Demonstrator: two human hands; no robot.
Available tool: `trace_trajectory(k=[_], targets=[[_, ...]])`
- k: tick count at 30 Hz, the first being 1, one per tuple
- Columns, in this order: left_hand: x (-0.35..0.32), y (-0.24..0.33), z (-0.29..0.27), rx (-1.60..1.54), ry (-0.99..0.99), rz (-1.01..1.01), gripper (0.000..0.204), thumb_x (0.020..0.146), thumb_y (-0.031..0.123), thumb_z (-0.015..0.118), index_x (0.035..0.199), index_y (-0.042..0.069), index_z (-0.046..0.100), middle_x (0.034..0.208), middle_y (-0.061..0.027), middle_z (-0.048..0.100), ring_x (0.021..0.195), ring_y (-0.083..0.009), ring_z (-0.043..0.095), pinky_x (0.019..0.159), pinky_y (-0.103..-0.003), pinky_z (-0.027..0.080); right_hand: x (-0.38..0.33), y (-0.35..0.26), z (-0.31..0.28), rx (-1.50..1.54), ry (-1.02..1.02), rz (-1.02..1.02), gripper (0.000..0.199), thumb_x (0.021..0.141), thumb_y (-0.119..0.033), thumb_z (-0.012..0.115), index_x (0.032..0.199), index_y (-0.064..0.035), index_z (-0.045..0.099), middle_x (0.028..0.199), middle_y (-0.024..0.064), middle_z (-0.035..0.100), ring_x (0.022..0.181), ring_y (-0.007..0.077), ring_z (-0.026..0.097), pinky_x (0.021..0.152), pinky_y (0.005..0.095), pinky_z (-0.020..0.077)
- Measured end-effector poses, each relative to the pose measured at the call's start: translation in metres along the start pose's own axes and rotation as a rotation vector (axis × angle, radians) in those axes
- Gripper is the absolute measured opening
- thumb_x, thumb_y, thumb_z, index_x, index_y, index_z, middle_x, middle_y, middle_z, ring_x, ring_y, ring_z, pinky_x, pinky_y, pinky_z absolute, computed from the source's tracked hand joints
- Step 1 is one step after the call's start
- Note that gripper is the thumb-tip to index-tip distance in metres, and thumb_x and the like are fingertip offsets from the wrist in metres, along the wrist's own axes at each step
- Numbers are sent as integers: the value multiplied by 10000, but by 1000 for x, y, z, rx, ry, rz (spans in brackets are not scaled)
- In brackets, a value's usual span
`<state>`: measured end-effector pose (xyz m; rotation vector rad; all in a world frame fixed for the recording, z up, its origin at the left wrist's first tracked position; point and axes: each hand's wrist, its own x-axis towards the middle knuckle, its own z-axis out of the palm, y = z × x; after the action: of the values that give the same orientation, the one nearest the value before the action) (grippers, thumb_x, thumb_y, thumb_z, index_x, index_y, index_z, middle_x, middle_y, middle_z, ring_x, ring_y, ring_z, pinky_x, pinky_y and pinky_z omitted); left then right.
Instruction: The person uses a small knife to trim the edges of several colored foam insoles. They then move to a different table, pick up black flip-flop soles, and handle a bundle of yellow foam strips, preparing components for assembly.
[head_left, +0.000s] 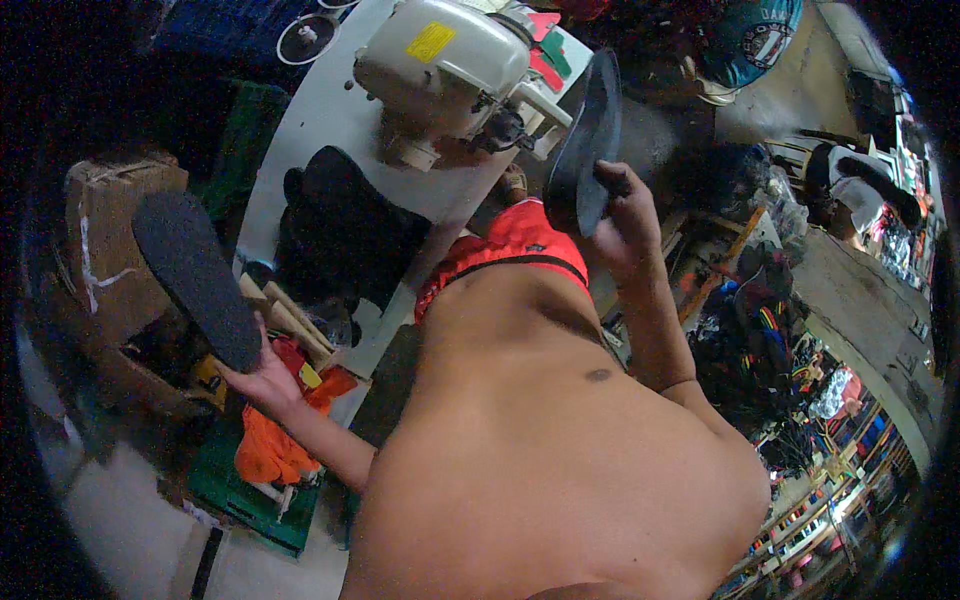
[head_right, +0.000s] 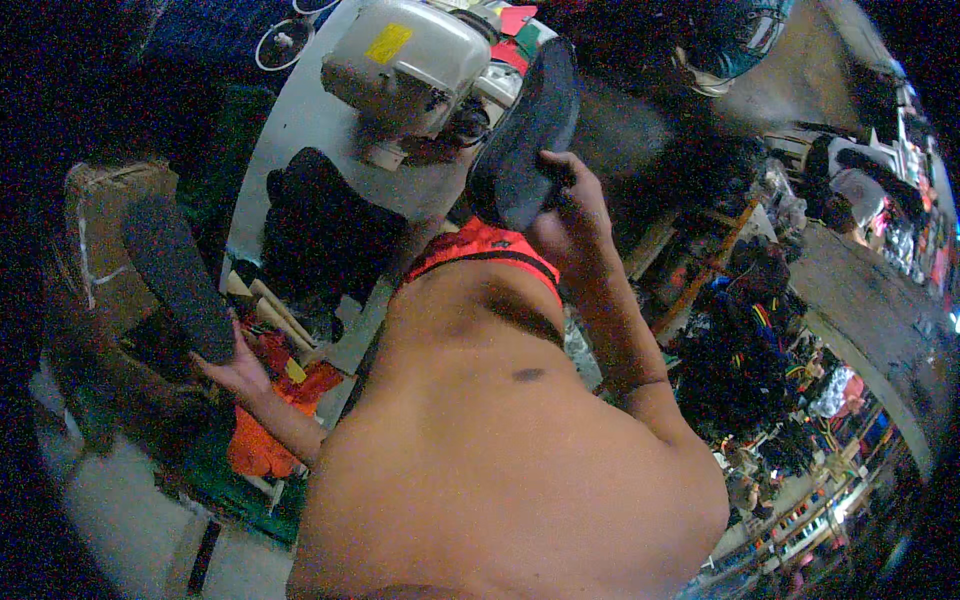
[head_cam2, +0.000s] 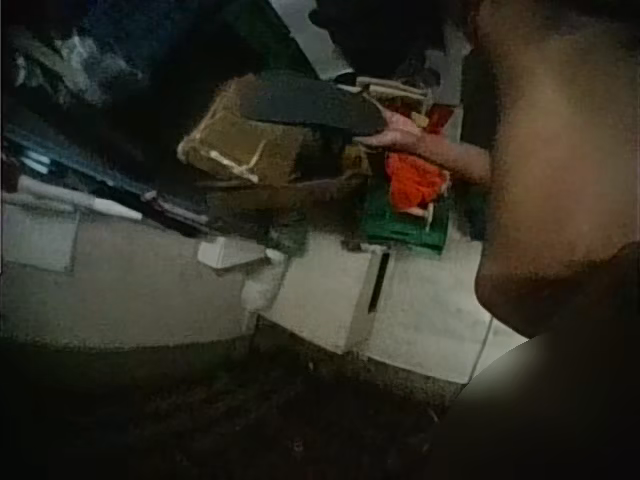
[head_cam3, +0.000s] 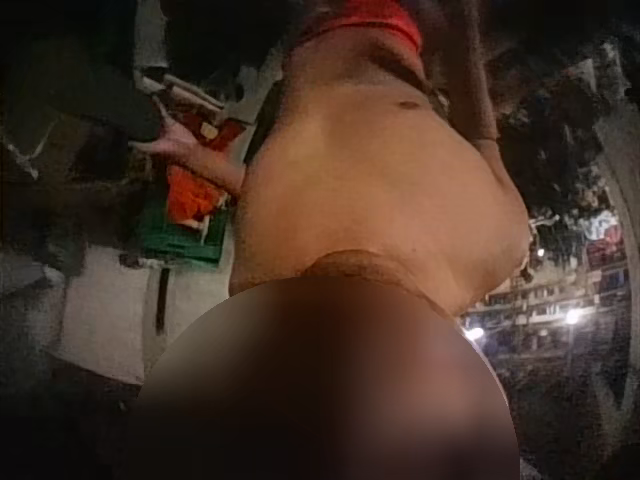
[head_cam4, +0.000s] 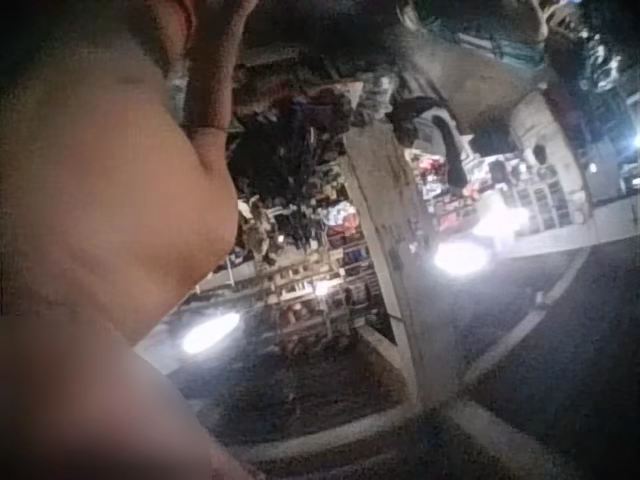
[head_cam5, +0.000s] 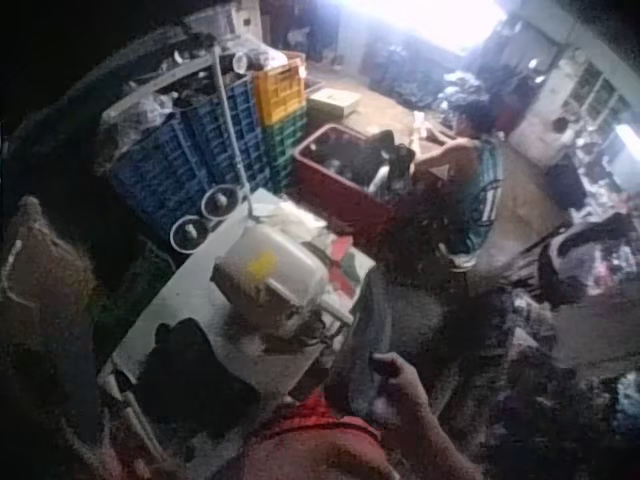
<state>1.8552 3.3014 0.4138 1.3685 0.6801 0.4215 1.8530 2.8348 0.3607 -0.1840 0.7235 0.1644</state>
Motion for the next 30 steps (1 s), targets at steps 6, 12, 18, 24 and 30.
trace_trajectory(k=[6,12,18,24,30], targets=[[-22,-15,66,-281,-194,-181,660,1040,472,480,1547,70,350,1564,-148,401,1371,-375,467,1177,-537,374,-8,8,-8,342,-191,3,473,990,-244,475,1338,75,482,981,169,639,863,274,636,843,431,523],[-43,-26,93,-263,-177,-432,658,999,445,575,1531,105,392,1539,-128,454,1386,-369,459,1138,-613,400,-22,18,-12,245,-378,-86,722,953,-222,597,1535,45,263,893,25,507,790,139,501,766,318,415],[-52,-27,112,-254,-411,-526,668,1010,491,537,1538,112,387,1553,-132,440,1402,-349,445,1166,-616,352,-21,25,-17,353,-390,-25,741,930,-195,639,1533,36,276,892,19,496,777,129,492,769,299,407],[-57,-40,117,-276,-739,-473,699,1023,532,481,1561,105,347,1597,-129,377,1456,-345,371,1210,-591,271,-16,26,-21,415,-464,21,745,932,-179,645,1543,19,267,871,18,467,764,130,472,769,304,400],[-77,-69,137,749,-899,325,632,1058,415,512,1544,42,356,1188,-138,644,964,-304,664,836,-397,550,-15,28,-19,349,-325,-26,704,940,-195,585,1546,-2,283,863,16,445,744,137,452,751,318,405]])
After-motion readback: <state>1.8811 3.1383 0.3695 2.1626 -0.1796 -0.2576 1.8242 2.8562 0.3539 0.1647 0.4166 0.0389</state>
